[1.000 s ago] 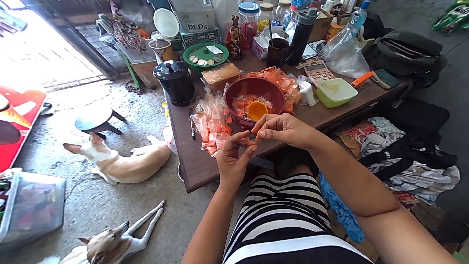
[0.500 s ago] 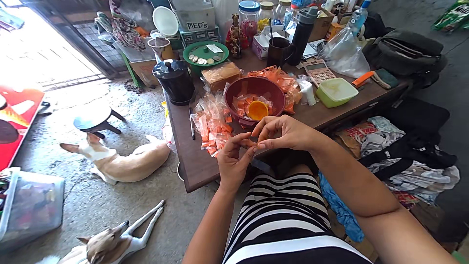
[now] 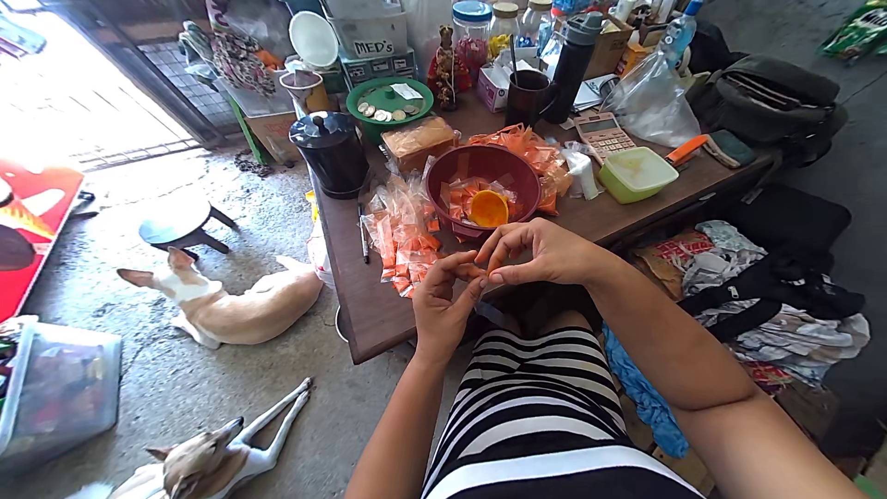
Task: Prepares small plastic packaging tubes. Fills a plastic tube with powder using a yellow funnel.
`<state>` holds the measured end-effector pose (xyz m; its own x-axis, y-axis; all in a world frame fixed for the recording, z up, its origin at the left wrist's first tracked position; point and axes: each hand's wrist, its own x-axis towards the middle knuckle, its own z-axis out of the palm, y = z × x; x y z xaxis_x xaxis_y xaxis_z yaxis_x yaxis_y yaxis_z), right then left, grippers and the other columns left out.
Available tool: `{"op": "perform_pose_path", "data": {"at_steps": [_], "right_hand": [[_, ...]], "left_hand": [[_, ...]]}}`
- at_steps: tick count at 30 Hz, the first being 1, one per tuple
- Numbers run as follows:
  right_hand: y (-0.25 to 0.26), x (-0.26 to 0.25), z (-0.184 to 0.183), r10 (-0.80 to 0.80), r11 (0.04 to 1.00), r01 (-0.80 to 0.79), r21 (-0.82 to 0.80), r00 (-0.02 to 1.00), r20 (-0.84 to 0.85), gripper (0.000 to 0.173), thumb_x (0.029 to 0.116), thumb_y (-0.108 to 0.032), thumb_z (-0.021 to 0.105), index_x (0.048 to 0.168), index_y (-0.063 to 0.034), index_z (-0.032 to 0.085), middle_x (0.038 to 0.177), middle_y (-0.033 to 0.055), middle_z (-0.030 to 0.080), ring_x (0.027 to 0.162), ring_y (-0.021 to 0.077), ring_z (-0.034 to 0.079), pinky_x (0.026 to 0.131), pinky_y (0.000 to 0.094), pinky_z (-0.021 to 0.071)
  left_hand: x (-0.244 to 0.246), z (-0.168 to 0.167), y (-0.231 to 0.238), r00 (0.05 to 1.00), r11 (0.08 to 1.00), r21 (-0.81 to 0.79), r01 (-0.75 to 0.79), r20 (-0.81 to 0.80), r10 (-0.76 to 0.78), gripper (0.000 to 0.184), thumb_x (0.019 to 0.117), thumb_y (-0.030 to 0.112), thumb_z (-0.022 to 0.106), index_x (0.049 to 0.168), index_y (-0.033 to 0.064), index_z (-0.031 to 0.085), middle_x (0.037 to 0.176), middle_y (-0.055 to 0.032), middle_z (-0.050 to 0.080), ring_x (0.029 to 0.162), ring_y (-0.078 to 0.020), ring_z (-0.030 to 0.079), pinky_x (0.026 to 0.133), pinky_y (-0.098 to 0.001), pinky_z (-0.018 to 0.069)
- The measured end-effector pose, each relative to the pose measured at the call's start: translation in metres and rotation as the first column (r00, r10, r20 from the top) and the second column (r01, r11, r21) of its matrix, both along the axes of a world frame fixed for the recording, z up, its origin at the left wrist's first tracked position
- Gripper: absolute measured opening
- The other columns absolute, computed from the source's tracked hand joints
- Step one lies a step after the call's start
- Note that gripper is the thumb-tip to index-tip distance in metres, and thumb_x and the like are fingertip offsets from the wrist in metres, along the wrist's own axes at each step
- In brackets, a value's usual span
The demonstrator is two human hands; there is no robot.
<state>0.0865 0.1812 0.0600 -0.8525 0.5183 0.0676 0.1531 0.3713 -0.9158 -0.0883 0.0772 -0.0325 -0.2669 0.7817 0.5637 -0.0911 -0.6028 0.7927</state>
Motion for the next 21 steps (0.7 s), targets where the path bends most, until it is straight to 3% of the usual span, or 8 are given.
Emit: {"op": "perform_pose_path", "data": {"at_steps": [4,9,11,13,15,17,21], "right_hand": [[-0.003,0.000,0.000,-0.028,1.000,0.028,-0.003,1.000,-0.005,0.006,0.0859,-0.009,0.079,0.082,-0.0076,0.075,0.106,0.0010,0.072,0.099,0.0064,0.064,0.081,0.0221,0.0533],[-0.012,-0.006,0.001,-0.110,0.993,0.110,0.032,0.994,0.003,0.012,0.0846,-0.015,0.076,0.075,-0.0128,0.069,0.103,-0.0035,0.071,0.100,0.0030,0.063,0.082,0.0215,0.0519],[-0.013,-0.009,-0.001,-0.152,0.988,0.152,0.040,0.988,-0.019,0.012,0.0843,-0.017,0.075,0.074,-0.0137,0.069,0.103,-0.0042,0.070,0.100,0.0021,0.063,0.082,0.0211,0.0518],[-0.015,-0.012,-0.003,-0.200,0.978,0.203,0.053,0.978,-0.059,0.013,0.0842,-0.017,0.074,0.074,-0.0139,0.067,0.104,-0.0038,0.070,0.098,0.0014,0.062,0.081,0.0198,0.0512],[-0.018,-0.014,-0.004,-0.229,0.968,0.237,0.086,0.969,-0.090,0.011,0.0843,-0.018,0.072,0.076,-0.0138,0.067,0.105,-0.0037,0.070,0.098,0.0005,0.061,0.083,0.0187,0.0504],[-0.021,-0.016,-0.007,-0.232,0.959,0.246,0.142,0.967,-0.106,0.009,0.0852,-0.021,0.071,0.081,-0.0133,0.070,0.108,-0.0033,0.070,0.102,-0.0003,0.061,0.087,0.0188,0.0486],[-0.027,-0.015,-0.015,-0.200,0.946,0.228,0.230,0.970,-0.141,0.012,0.0858,-0.022,0.072,0.084,-0.0103,0.072,0.113,0.0004,0.069,0.106,0.0006,0.061,0.089,0.0185,0.0495]], "left_hand": [[0.001,0.002,0.000,1.000,1.000,0.004,0.000,0.008,0.000,0.032,0.0895,0.004,0.076,0.121,0.0079,0.069,0.096,0.0003,0.074,0.088,-0.0092,0.071,0.086,-0.0289,0.0594],[0.004,0.000,0.000,1.000,1.000,0.014,-0.028,0.002,0.028,0.026,0.0895,0.003,0.075,0.115,0.0036,0.071,0.100,-0.0023,0.075,0.090,-0.0100,0.071,0.088,-0.0304,0.0590],[0.004,0.000,-0.001,0.988,0.989,0.025,-0.147,-0.053,0.148,0.027,0.0882,0.009,0.079,0.114,0.0037,0.071,0.106,-0.0040,0.073,0.100,-0.0130,0.070,0.094,-0.0340,0.0575],[0.004,0.000,-0.004,0.942,0.952,0.023,-0.305,-0.140,0.305,0.026,0.0890,0.024,0.079,0.109,0.0108,0.069,0.114,-0.0019,0.066,0.114,-0.0127,0.061,0.101,-0.0320,0.0515],[0.004,0.002,-0.007,0.886,0.905,0.026,-0.424,-0.196,0.420,0.018,0.0922,0.033,0.073,0.095,0.0157,0.070,0.106,0.0020,0.059,0.109,-0.0062,0.055,0.097,-0.0239,0.0467],[0.003,0.005,-0.010,0.859,0.889,0.014,-0.458,-0.251,0.446,0.021,0.0941,0.036,0.070,0.087,0.0159,0.073,0.098,0.0026,0.061,0.103,-0.0053,0.056,0.097,-0.0266,0.0438],[0.007,0.011,-0.011,0.890,0.910,-0.056,-0.411,-0.242,0.387,0.019,0.0915,0.032,0.074,0.088,0.0136,0.076,0.094,0.0030,0.065,0.102,-0.0057,0.057,0.096,-0.0281,0.0433]]}}
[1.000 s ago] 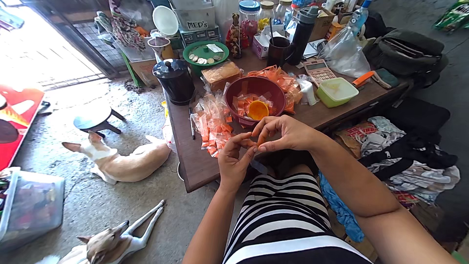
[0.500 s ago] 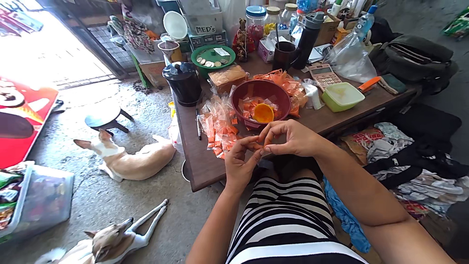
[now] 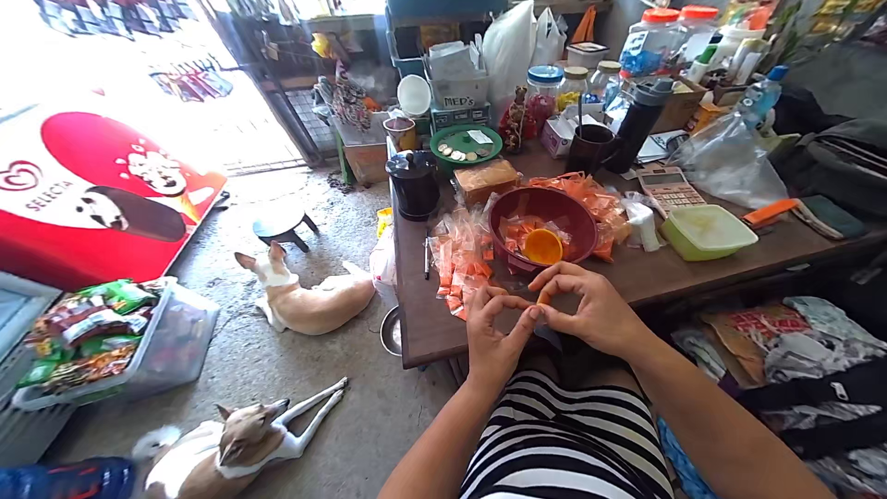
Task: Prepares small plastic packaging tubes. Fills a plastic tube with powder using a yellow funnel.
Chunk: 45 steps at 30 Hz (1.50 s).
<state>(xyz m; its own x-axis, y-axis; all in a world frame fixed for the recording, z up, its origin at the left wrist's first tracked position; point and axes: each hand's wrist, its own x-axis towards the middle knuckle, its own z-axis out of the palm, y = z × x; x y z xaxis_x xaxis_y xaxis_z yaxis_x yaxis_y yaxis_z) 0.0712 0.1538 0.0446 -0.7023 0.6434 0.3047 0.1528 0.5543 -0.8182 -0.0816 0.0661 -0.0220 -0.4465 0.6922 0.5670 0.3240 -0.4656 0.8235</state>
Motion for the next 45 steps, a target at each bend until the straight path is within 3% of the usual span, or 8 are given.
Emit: {"op": "perform_pose_path", "data": {"at_steps": [7,18,22,25,29,32,35,45], "right_hand": [[-0.001,0.008,-0.013,-0.008,0.998,0.012,0.068,0.998,-0.063,0.012,0.0864,-0.023,0.069,0.085,-0.0111,0.070,0.110,-0.0009,0.070,0.102,-0.0004,0.062,0.086,0.0156,0.0514],[-0.007,0.021,-0.025,-0.122,0.986,0.138,0.093,0.980,-0.159,0.012,0.0867,-0.022,0.066,0.084,-0.0096,0.067,0.108,0.0005,0.070,0.096,-0.0003,0.063,0.081,0.0152,0.0515],[-0.011,0.021,-0.034,-0.265,0.903,0.287,0.320,0.958,-0.111,0.016,0.0867,-0.027,0.065,0.085,-0.0113,0.069,0.111,0.0031,0.072,0.098,0.0134,0.066,0.082,0.0380,0.0501],[-0.010,0.021,-0.032,-0.304,0.872,0.315,0.376,0.948,-0.089,0.017,0.0866,-0.027,0.066,0.087,-0.0110,0.070,0.111,0.0044,0.073,0.096,0.0173,0.067,0.081,0.0427,0.0492],[-0.004,0.027,-0.028,-0.215,0.946,0.227,0.233,0.974,-0.078,0.016,0.0904,-0.023,0.064,0.091,-0.0081,0.071,0.110,0.0056,0.072,0.099,0.0148,0.066,0.085,0.0392,0.0518],[0.000,0.034,-0.025,-0.185,0.974,0.191,0.120,0.981,-0.057,0.015,0.0919,-0.022,0.063,0.088,-0.0093,0.071,0.109,0.0021,0.071,0.103,0.0080,0.064,0.091,0.0314,0.0520],[0.001,0.037,-0.022,-0.152,0.985,0.155,0.081,0.987,-0.043,0.015,0.0929,-0.022,0.064,0.088,-0.0094,0.071,0.111,0.0015,0.070,0.106,0.0063,0.064,0.093,0.0291,0.0517],[-0.001,0.033,-0.019,-0.113,0.991,0.114,0.077,0.993,-0.009,0.016,0.0924,-0.022,0.065,0.087,-0.0098,0.073,0.113,0.0018,0.070,0.108,0.0058,0.062,0.094,0.0266,0.0501]], "left_hand": [[0.007,0.005,0.000,0.977,0.989,-0.002,0.149,0.157,-0.147,0.011,0.0894,0.013,0.075,0.086,0.0022,0.073,0.092,-0.0005,0.065,0.095,-0.0034,0.061,0.088,-0.0207,0.0506],[0.022,0.002,0.003,0.991,0.990,-0.044,0.132,-0.030,-0.133,0.013,0.0873,0.017,0.076,0.082,0.0058,0.072,0.090,-0.0012,0.062,0.094,-0.0059,0.058,0.088,-0.0246,0.0475],[0.027,0.003,0.004,0.992,0.996,-0.074,0.045,-0.114,-0.053,0.010,0.0833,0.017,0.075,0.080,0.0082,0.072,0.090,-0.0009,0.062,0.094,-0.0089,0.058,0.090,-0.0289,0.0464],[0.028,0.002,0.004,0.991,0.997,-0.079,0.014,-0.132,-0.024,0.009,0.0818,0.017,0.074,0.079,0.0088,0.071,0.089,-0.0008,0.062,0.094,-0.0094,0.058,0.088,-0.0294,0.0464],[0.024,0.000,0.003,0.993,0.995,-0.038,0.092,-0.071,-0.094,0.015,0.0915,0.020,0.073,0.090,0.0054,0.073,0.099,-0.0037,0.065,0.102,-0.0080,0.060,0.093,-0.0259,0.0502],[0.014,-0.008,0.004,0.968,0.968,-0.024,0.249,-0.020,-0.249,0.021,0.1001,0.011,0.055,0.114,0.0002,0.067,0.118,-0.0097,0.065,0.118,-0.0162,0.060,0.103,-0.0358,0.0504],[0.007,-0.013,0.010,0.931,0.931,-0.022,0.364,-0.005,-0.364,0.031,0.0961,0.001,0.051,0.125,-0.0047,0.061,0.125,-0.0152,0.066,0.122,-0.0237,0.061,0.107,-0.0434,0.0495],[0.008,-0.012,0.009,0.915,0.915,0.013,0.403,0.007,-0.404,0.025,0.0919,0.005,0.064,0.115,-0.0055,0.068,0.111,-0.0081,0.073,0.109,-0.0137,0.068,0.102,-0.0369,0.0529]]}}
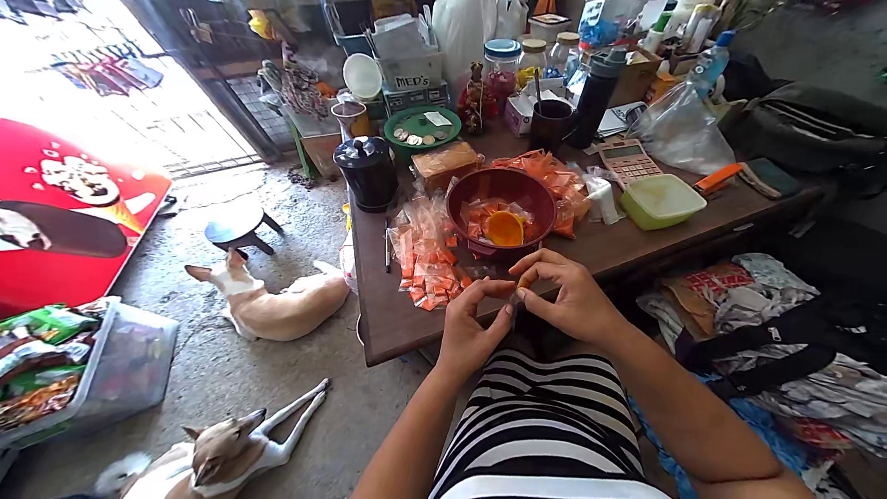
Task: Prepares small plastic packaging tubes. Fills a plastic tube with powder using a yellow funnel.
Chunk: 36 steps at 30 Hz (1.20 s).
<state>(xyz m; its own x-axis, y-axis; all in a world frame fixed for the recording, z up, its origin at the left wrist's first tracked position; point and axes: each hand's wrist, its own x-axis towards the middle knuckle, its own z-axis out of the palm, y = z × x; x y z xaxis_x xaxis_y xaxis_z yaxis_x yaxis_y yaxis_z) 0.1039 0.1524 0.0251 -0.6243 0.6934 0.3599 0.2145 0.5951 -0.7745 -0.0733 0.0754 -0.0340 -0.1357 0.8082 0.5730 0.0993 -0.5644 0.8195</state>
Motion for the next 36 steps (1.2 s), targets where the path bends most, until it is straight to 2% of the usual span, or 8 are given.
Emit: {"op": "perform_pose_path", "data": {"at_steps": [8,13,18,20,24,28,33,36], "right_hand": [[0.006,0.000,0.005,0.005,1.000,-0.005,0.030,1.000,-0.006,0.018,0.0963,-0.021,0.062,0.093,-0.0069,0.072,0.111,0.0034,0.070,0.101,0.0046,0.064,0.088,0.0233,0.0537],[0.072,-0.005,0.011,-0.136,0.939,0.060,0.338,0.969,0.206,0.022,0.0937,-0.011,0.068,0.115,-0.0044,0.073,0.124,0.0164,0.066,0.110,0.0345,0.065,0.094,0.0532,0.0537],[0.134,-0.046,0.015,-0.102,0.987,-0.005,0.162,0.758,0.645,0.068,0.0855,-0.027,0.084,0.146,-0.0115,0.055,0.149,0.0184,0.049,0.134,0.0442,0.048,0.102,0.0642,0.0447],[0.141,-0.067,0.010,-0.107,0.993,0.030,0.117,0.669,0.736,0.059,0.0934,-0.029,0.076,0.147,-0.0146,0.055,0.148,0.0185,0.050,0.131,0.0438,0.051,0.099,0.0650,0.0458],[0.136,-0.090,0.012,-0.235,0.971,0.090,0.221,0.523,0.819,0.029,0.1066,-0.019,0.052,0.128,-0.0119,0.071,0.131,0.0146,0.066,0.122,0.0367,0.062,0.094,0.0608,0.0505],[0.138,-0.081,0.010,-0.331,0.935,0.090,0.343,0.566,0.755,0.028,0.1070,-0.016,0.050,0.121,-0.0087,0.073,0.122,0.0163,0.070,0.113,0.0391,0.066,0.088,0.0614,0.0516],[0.129,-0.048,0.032,-0.420,0.860,0.225,0.459,0.822,0.384,0.029,0.1074,-0.019,0.050,0.118,-0.0058,0.073,0.113,0.0179,0.071,0.100,0.0395,0.070,0.081,0.0620,0.0539],[0.111,-0.027,0.048,-0.299,0.910,0.248,0.333,0.948,0.112,0.028,0.1071,-0.020,0.052,0.118,-0.0054,0.073,0.109,0.0110,0.074,0.094,0.0185,0.071,0.087,0.0390,0.0561]], "left_hand": [[0.000,-0.006,0.001,0.993,0.998,-0.025,-0.060,0.104,0.062,0.016,0.0908,-0.001,0.070,0.107,-0.0022,0.073,0.102,-0.0038,0.075,0.099,-0.0108,0.071,0.098,-0.0337,0.0563],[-0.003,-0.005,0.001,0.986,0.997,-0.033,-0.071,0.147,0.075,0.017,0.0905,-0.003,0.071,0.108,-0.0041,0.072,0.101,-0.0048,0.075,0.094,-0.0111,0.071,0.090,-0.0303,0.0593],[-0.008,-0.003,0.002,0.975,0.986,-0.105,-0.130,0.166,0.146,0.018,0.0894,-0.005,0.069,0.107,-0.0065,0.070,0.097,-0.0068,0.075,0.087,-0.0111,0.072,0.085,-0.0292,0.0606],[-0.009,-0.002,0.002,0.969,0.981,-0.120,-0.153,0.175,0.173,0.018,0.0888,-0.006,0.069,0.107,-0.0064,0.070,0.096,-0.0068,0.075,0.087,-0.0108,0.072,0.085,-0.0284,0.0606],[-0.015,0.001,0.002,0.955,0.972,-0.127,-0.197,0.200,0.219,0.015,0.0902,-0.005,0.068,0.105,-0.0052,0.071,0.095,-0.0051,0.075,0.085,-0.0099,0.072,0.083,-0.0277,0.0609],[-0.021,-0.001,0.004,0.946,0.967,-0.145,-0.209,0.222,0.238,0.013,0.0916,-0.004,0.067,0.104,-0.0053,0.071,0.094,-0.0061,0.075,0.084,-0.0111,0.073,0.082,-0.0284,0.0618],[-0.020,-0.004,0.010,0.934,0.964,-0.140,-0.226,0.251,0.256,0.009,0.0908,-0.004,0.069,0.100,-0.0044,0.072,0.091,-0.0064,0.076,0.082,-0.0118,0.073,0.081,-0.0281,0.0620],[-0.020,-0.005,0.011,0.924,0.963,-0.135,-0.233,0.277,0.263,0.009,0.0893,-0.005,0.071,0.099,-0.0037,0.073,0.090,-0.0064,0.076,0.082,-0.0117,0.073,0.081,-0.0283,0.0619]]}}
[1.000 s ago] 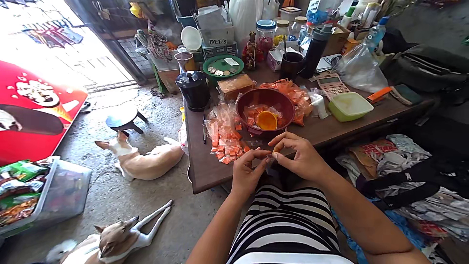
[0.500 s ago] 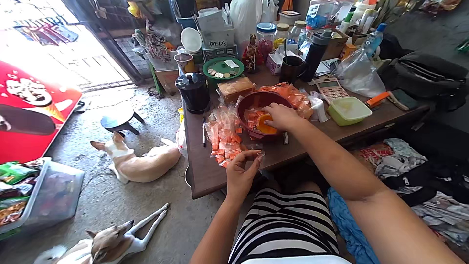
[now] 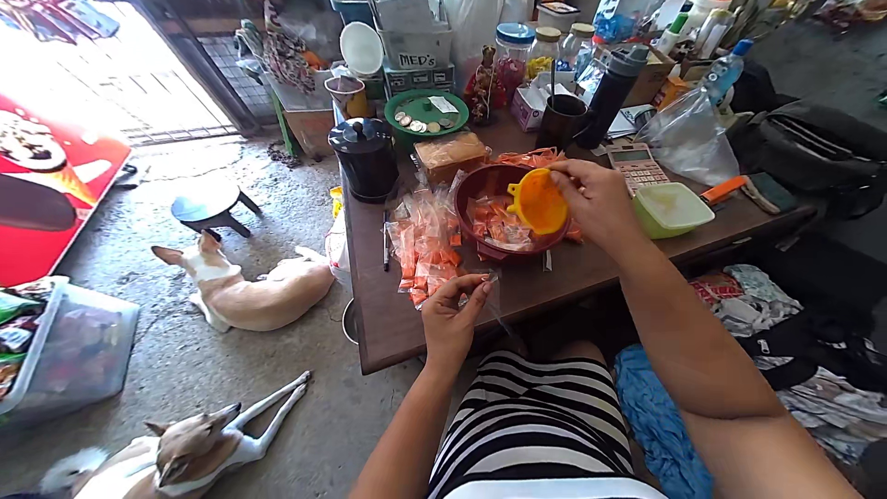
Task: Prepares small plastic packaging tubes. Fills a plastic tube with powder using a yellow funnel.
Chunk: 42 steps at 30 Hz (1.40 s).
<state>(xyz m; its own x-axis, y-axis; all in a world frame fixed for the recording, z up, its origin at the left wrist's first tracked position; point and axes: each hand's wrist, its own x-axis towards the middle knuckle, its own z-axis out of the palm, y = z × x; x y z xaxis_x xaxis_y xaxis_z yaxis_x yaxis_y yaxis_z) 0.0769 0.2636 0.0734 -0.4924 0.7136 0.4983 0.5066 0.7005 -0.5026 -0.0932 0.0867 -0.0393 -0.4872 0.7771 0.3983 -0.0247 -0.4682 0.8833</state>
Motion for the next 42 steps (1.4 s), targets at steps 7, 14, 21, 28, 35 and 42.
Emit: {"op": "perform_pose_path", "data": {"at_steps": [7,14,21,28,35,42], "right_hand": [[-0.051,0.015,0.007,0.156,0.893,-0.299,-0.337,0.907,-0.391,0.021,0.1049,-0.012,0.056,0.117,-0.0034,0.070,0.099,-0.0005,0.073,0.084,0.0017,0.069,0.077,0.0182,0.0590],[-0.061,0.016,-0.004,0.163,0.860,-0.338,-0.382,0.892,-0.423,0.021,0.1048,-0.010,0.056,0.119,-0.0029,0.070,0.103,0.0012,0.074,0.089,0.0041,0.071,0.080,0.0204,0.0599],[-0.064,0.025,-0.010,0.180,0.876,-0.339,-0.342,0.889,-0.422,0.022,0.1042,-0.010,0.056,0.119,-0.0027,0.071,0.107,0.0012,0.074,0.091,0.0033,0.071,0.082,0.0191,0.0595],[-0.065,0.029,-0.014,0.225,0.914,-0.335,-0.229,0.887,-0.403,0.022,0.1039,-0.008,0.056,0.118,-0.0005,0.071,0.109,0.0017,0.073,0.091,0.0006,0.069,0.081,0.0162,0.0581],[-0.065,0.028,-0.020,0.302,0.945,-0.327,-0.016,0.888,-0.347,0.021,0.1029,-0.007,0.056,0.113,0.0015,0.073,0.104,0.0047,0.072,0.094,0.0021,0.067,0.086,0.0171,0.0566],[-0.070,0.028,-0.027,0.401,0.915,-0.383,0.126,0.836,-0.374,0.020,0.1035,-0.007,0.055,0.110,0.0027,0.072,0.103,0.0043,0.071,0.096,0.0042,0.067,0.087,0.0209,0.0573]], "left_hand": [[0.004,0.002,0.002,1.000,1.000,0.014,-0.006,0.005,0.006,0.012,0.0865,-0.004,0.075,0.098,-0.0015,0.074,0.089,-0.0046,0.076,0.081,-0.0102,0.072,0.080,-0.0268,0.0614],[0.007,0.005,-0.001,1.000,0.999,0.044,-0.003,-0.026,0.004,0.012,0.0867,-0.002,0.076,0.098,0.0009,0.075,0.091,-0.0035,0.076,0.083,-0.0101,0.072,0.082,-0.0280,0.0612],[0.011,0.005,0.000,1.000,0.999,0.052,0.010,-0.026,-0.009,0.011,0.0874,-0.002,0.075,0.099,0.0000,0.075,0.090,-0.0037,0.076,0.082,-0.0100,0.072,0.080,-0.0274,0.0615],[0.014,0.005,-0.001,0.999,0.998,0.065,0.028,-0.036,-0.026,0.011,0.0885,0.000,0.074,0.099,-0.0001,0.076,0.092,-0.0043,0.076,0.082,-0.0107,0.073,0.081,-0.0281,0.0619],[0.017,0.007,-0.001,0.999,0.997,0.072,0.032,0.027,-0.034,0.015,0.0876,-0.003,0.074,0.102,-0.0002,0.077,0.095,-0.0047,0.078,0.087,-0.0105,0.074,0.085,-0.0277,0.0613],[0.021,0.008,-0.001,0.995,0.997,0.073,0.007,0.104,-0.015,0.023,0.0844,-0.007,0.075,0.106,-0.0006,0.076,0.093,-0.0030,0.078,0.084,-0.0087,0.074,0.082,-0.0261,0.0618]]}}
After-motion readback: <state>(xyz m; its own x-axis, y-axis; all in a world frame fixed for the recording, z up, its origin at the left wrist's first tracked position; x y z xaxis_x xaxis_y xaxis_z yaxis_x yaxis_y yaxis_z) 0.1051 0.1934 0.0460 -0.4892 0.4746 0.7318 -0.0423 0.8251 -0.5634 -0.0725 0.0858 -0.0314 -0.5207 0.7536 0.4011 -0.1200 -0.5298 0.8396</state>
